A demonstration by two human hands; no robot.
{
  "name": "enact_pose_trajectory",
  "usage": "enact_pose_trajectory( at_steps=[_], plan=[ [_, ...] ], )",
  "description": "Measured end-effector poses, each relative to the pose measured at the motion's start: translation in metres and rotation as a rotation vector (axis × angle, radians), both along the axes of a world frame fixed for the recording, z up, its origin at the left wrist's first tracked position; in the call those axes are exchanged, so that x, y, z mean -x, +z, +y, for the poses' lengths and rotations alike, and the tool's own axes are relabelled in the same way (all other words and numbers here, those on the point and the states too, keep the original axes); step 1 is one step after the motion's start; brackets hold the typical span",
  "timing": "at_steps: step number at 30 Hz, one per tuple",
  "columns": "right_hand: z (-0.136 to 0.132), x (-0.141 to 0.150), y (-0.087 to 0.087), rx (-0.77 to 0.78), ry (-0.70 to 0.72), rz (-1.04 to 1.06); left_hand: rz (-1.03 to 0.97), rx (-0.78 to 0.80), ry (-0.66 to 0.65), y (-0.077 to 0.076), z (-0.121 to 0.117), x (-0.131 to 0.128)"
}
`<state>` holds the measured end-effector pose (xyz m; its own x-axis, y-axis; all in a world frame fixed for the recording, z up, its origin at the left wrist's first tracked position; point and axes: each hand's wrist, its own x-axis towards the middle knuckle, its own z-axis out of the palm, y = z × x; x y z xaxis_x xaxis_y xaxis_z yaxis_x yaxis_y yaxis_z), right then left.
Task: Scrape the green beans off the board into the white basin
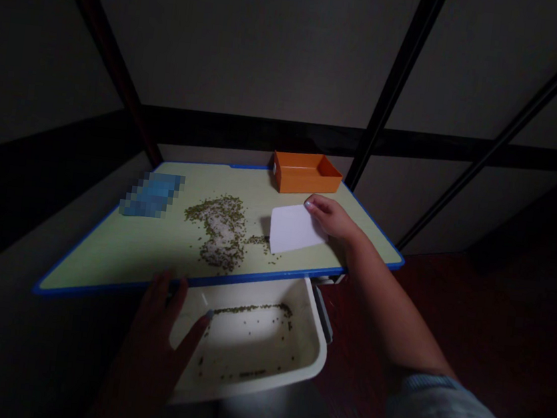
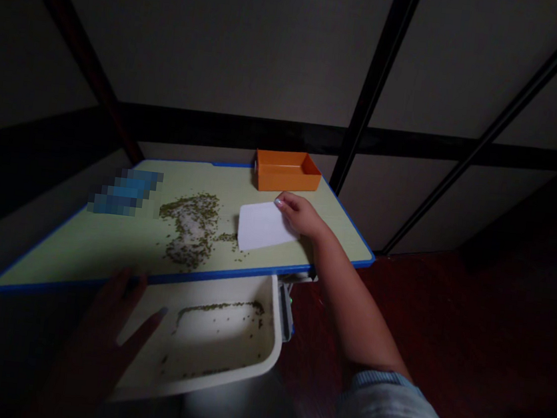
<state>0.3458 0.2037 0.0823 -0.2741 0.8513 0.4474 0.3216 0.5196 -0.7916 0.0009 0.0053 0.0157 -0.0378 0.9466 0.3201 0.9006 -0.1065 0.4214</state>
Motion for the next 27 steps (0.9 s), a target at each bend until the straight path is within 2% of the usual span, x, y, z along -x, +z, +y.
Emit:
enact_pose_trajectory(
  at_steps=[11, 17, 27],
  plan=[
    [-0.0073, 0.0011, 0.0036, 0.067, 0.04, -0.013, -0.003, -0.024, -0.001, -0.0022, -0.0017, 0.0015],
    [-0.003, -0.0014, 0.0023, 0.037, -0.055, -0.044, -0.006, -0.012, -0.008, -0.003, -0.002, 0.0009],
    [-0.0073, 0.0036, 0.0032, 0.046, -0.034, -0.054, -0.029, -0.019, 0.005, -0.0014, -0.0003, -0.0006]
  ],
)
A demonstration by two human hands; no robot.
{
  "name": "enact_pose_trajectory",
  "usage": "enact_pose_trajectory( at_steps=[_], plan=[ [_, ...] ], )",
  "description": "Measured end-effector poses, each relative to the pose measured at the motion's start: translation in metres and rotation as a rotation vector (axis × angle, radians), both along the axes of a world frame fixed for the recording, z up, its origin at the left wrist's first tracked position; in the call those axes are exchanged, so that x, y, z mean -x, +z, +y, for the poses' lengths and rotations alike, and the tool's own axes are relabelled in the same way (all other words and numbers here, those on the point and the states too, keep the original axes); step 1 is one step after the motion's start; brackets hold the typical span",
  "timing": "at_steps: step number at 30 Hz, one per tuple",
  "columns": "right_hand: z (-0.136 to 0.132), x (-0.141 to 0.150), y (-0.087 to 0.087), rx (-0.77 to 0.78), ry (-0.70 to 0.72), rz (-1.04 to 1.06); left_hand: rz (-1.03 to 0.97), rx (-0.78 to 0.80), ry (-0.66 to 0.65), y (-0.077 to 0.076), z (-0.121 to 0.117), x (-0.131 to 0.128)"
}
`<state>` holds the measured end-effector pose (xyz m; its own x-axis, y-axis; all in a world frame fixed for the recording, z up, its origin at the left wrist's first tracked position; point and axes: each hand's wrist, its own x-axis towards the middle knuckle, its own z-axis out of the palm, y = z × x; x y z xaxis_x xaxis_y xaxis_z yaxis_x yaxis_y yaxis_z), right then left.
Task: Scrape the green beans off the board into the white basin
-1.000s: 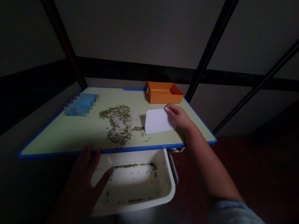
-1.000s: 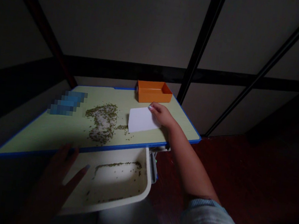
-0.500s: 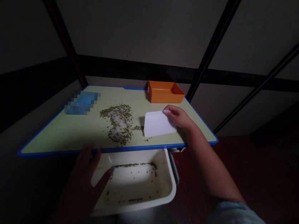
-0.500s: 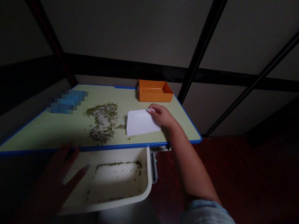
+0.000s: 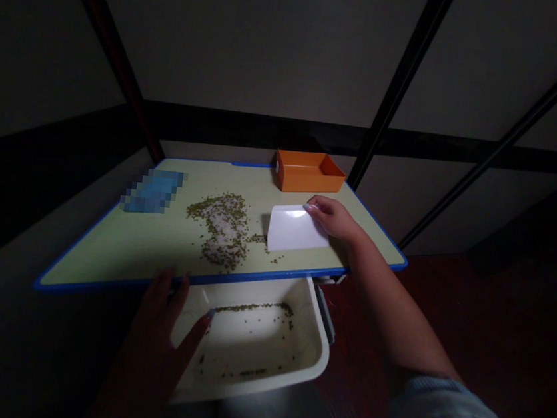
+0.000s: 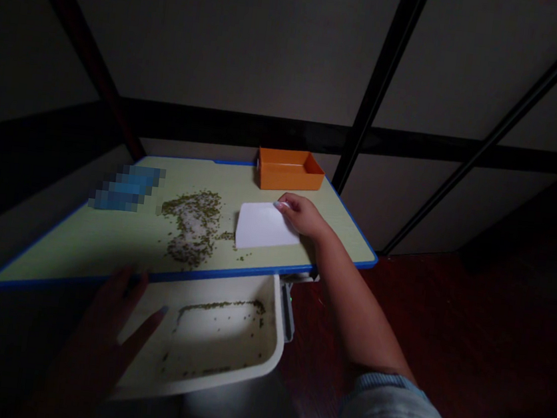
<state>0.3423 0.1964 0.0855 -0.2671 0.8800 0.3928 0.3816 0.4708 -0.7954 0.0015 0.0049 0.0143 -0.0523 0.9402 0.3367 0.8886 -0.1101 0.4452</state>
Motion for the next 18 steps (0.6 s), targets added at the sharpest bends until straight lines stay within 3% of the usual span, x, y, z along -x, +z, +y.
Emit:
enact_pose_trajectory(
  at_steps=[18],
  plan=[
    [0.0031, -0.0002, -0.0013, 0.02, 0.009, 0.113, -0.008, 0.025, 0.005, 0.004, -0.0013, -0.0014]
  ],
)
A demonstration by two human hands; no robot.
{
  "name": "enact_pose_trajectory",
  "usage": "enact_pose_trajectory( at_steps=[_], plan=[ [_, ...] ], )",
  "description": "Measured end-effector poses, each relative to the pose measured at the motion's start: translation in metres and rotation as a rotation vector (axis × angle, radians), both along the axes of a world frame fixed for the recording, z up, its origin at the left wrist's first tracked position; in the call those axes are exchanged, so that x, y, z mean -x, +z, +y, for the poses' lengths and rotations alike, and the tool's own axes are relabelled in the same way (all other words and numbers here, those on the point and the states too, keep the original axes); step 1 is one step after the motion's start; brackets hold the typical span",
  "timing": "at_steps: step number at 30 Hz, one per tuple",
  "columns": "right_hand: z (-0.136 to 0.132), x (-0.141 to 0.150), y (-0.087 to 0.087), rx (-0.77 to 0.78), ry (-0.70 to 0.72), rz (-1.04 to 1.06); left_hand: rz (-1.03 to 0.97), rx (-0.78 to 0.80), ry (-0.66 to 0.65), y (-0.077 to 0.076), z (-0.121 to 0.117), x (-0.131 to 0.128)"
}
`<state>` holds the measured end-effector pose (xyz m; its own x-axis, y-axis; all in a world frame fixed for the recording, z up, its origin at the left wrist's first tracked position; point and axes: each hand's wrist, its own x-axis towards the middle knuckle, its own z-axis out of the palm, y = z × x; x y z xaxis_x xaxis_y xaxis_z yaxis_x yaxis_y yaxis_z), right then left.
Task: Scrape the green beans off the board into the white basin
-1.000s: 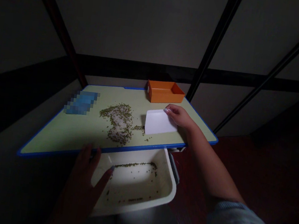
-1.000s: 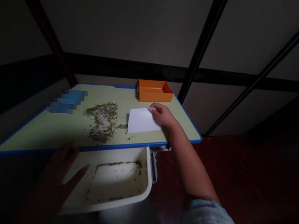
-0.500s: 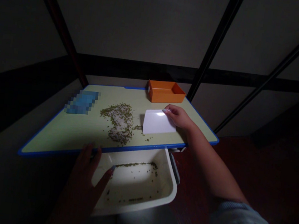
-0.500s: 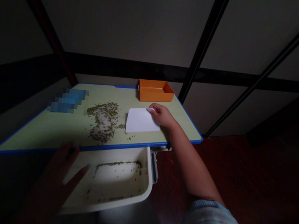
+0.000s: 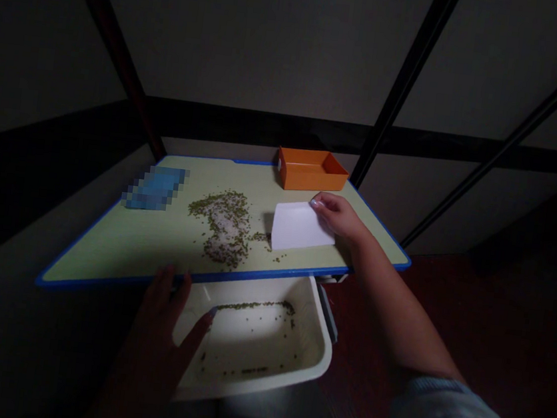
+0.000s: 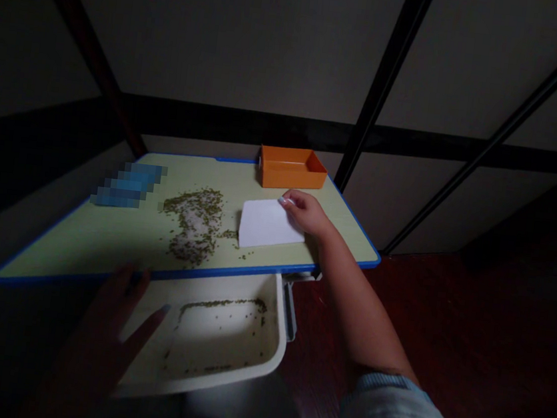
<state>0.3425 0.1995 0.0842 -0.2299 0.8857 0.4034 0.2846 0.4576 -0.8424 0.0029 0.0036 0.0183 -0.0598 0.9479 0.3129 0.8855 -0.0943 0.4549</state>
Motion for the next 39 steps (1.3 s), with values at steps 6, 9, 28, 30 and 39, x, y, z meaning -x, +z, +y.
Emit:
enact_pose_trajectory(
  at_steps=[6, 9, 28, 30, 39],
  plan=[
    [0.0, 0.002, -0.001, -0.001, 0.006, -0.049, 0.007, -0.028, -0.006, -0.002, 0.001, 0.001],
    [0.0, 0.003, -0.002, -0.007, -0.005, -0.043, 0.015, -0.026, -0.012, -0.003, 0.001, 0.002],
    [-0.002, 0.006, -0.003, 0.027, -0.016, -0.048, -0.028, 0.031, 0.016, 0.01, -0.001, -0.005],
    [-0.002, 0.006, -0.003, 0.035, -0.02, -0.045, -0.027, 0.024, 0.019, 0.008, -0.001, -0.005],
    [-0.002, 0.005, -0.001, 0.025, -0.021, -0.004, -0.024, 0.027, 0.014, 0.01, -0.001, -0.005]
  ],
)
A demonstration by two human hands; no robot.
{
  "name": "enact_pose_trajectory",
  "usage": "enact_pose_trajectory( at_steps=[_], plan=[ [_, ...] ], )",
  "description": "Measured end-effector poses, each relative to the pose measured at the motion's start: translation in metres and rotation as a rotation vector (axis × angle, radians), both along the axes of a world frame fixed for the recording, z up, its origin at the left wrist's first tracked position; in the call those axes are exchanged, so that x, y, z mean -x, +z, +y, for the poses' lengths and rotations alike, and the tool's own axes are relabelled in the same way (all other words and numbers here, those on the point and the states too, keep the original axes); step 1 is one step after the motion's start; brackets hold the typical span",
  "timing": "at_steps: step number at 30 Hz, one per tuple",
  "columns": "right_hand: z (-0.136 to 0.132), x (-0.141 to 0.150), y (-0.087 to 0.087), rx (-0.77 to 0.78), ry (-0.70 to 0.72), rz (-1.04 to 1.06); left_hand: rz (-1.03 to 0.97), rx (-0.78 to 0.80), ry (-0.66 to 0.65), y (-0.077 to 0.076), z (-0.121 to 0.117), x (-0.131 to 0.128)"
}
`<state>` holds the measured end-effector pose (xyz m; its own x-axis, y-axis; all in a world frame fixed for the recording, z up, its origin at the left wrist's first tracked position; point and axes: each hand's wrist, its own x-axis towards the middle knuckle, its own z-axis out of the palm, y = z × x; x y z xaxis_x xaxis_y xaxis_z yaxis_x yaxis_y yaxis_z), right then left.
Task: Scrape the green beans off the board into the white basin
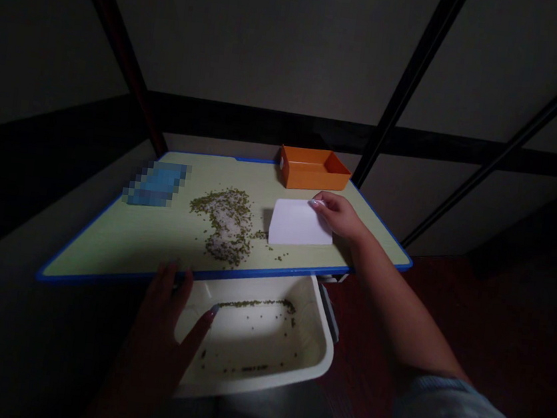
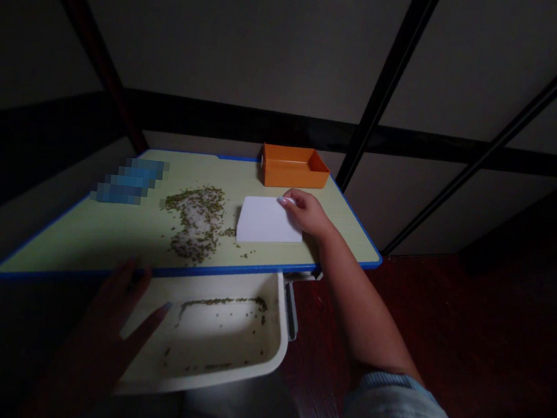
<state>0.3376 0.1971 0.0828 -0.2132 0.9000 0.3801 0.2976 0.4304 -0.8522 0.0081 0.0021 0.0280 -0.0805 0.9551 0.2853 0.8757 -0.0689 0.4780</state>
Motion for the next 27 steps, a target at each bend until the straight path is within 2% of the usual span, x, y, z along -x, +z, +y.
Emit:
enact_pose_trajectory(
  at_steps=[7, 27],
  plan=[
    [-0.0002, 0.0002, 0.0009, 0.019, 0.023, 0.001, -0.005, 0.046, 0.006, 0.0049, -0.0001, -0.0018],
    [-0.0011, 0.003, -0.002, 0.042, 0.042, -0.022, 0.019, 0.008, 0.007, -0.0033, 0.0013, 0.0025]
  ],
)
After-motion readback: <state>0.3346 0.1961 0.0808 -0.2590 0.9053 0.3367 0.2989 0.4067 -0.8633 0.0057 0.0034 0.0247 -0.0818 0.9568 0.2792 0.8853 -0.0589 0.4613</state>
